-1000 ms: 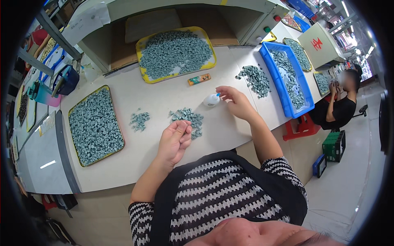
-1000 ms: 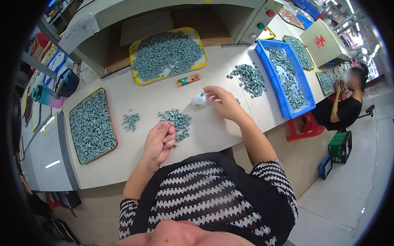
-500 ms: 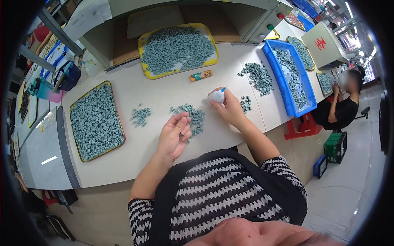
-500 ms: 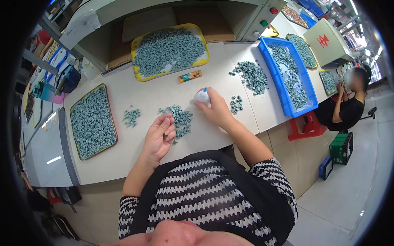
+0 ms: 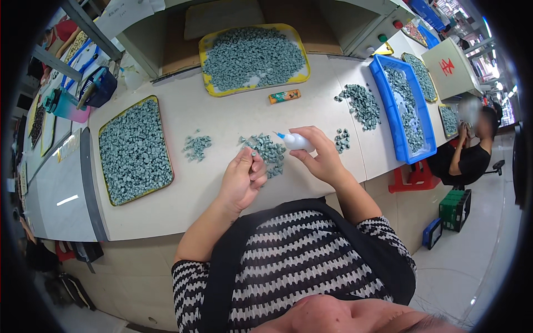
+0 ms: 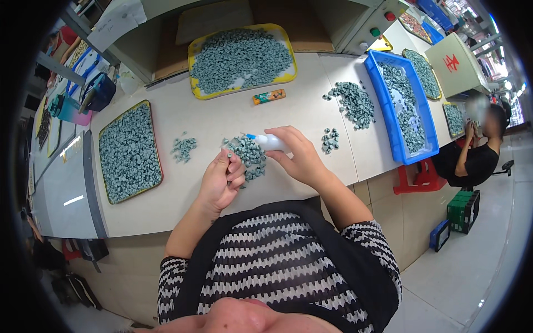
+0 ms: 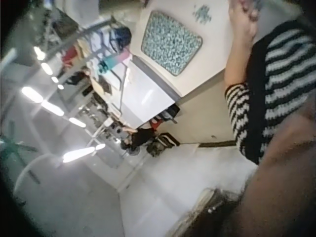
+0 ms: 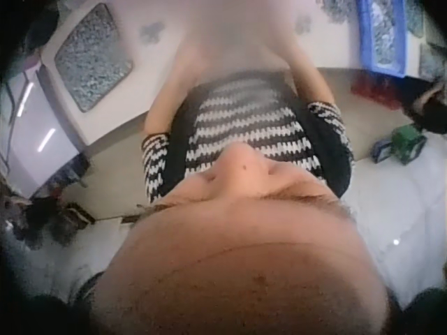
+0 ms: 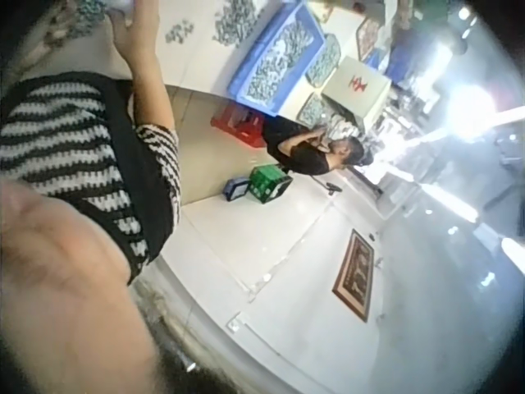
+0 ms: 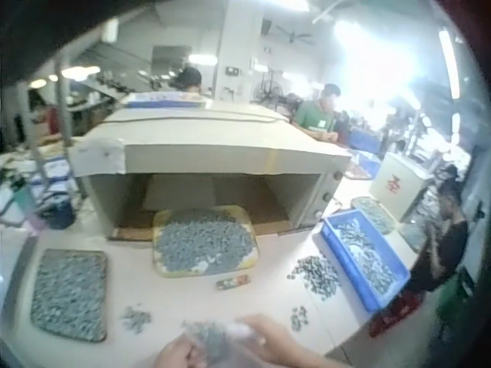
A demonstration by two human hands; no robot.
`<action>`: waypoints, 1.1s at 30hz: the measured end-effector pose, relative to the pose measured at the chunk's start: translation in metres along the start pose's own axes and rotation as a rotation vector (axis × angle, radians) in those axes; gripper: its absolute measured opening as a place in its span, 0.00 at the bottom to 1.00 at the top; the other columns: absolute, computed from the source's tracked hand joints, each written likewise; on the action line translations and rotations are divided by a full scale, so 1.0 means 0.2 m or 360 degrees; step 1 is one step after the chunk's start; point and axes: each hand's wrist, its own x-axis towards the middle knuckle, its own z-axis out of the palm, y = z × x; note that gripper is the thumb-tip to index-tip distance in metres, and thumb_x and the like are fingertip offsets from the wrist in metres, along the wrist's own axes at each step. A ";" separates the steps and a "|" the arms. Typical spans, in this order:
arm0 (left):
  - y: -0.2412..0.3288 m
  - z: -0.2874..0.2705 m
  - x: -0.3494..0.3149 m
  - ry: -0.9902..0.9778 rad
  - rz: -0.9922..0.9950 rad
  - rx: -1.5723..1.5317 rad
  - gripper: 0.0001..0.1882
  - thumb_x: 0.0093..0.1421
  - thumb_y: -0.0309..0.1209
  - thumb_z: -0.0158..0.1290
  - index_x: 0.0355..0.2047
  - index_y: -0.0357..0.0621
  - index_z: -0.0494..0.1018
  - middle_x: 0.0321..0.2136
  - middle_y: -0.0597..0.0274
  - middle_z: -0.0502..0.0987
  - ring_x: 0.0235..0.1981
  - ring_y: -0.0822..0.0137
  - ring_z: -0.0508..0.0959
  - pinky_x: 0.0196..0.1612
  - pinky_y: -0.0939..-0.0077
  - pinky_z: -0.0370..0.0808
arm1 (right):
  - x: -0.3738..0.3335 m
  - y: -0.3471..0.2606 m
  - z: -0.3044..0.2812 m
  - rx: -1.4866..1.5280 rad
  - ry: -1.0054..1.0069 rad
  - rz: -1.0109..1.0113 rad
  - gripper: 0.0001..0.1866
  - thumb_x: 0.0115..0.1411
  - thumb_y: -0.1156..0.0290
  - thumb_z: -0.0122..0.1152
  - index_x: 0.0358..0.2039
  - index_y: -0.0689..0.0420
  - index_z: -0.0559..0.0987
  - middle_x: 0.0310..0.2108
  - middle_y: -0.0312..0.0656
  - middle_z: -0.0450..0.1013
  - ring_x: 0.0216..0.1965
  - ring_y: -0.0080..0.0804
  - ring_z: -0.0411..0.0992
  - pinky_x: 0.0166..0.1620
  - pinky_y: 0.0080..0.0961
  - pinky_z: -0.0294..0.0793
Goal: The person assembles small pieces by applying glue from a squeeze bottle onto individual pieces and attaching them together by hand.
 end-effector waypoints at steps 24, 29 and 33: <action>0.06 -0.06 -0.03 0.0042 -0.0026 0.0155 0.20 0.66 0.44 0.40 0.20 0.47 0.60 0.13 0.72 0.55 0.13 0.79 0.53 0.14 0.83 0.49 | 0.04 -0.11 0.02 -0.0691 0.0141 -0.0512 0.19 0.40 0.72 0.66 0.37 0.48 0.78 0.30 0.28 0.72 0.32 0.26 0.69 0.38 0.26 0.60; 0.06 -0.06 -0.03 0.0064 -0.0031 0.0156 0.20 0.66 0.44 0.40 0.20 0.47 0.59 0.13 0.72 0.55 0.13 0.79 0.53 0.14 0.84 0.49 | 0.06 -0.12 0.02 -0.0738 0.0135 -0.0557 0.17 0.42 0.70 0.65 0.37 0.48 0.78 0.30 0.28 0.71 0.32 0.26 0.69 0.37 0.26 0.60; 0.06 -0.07 -0.02 0.0055 -0.0025 0.0176 0.19 0.66 0.44 0.40 0.20 0.48 0.60 0.13 0.72 0.55 0.13 0.79 0.53 0.15 0.84 0.49 | 0.06 -0.12 0.03 -0.0774 0.0113 -0.0563 0.17 0.42 0.70 0.64 0.37 0.48 0.78 0.30 0.27 0.71 0.32 0.25 0.69 0.37 0.26 0.59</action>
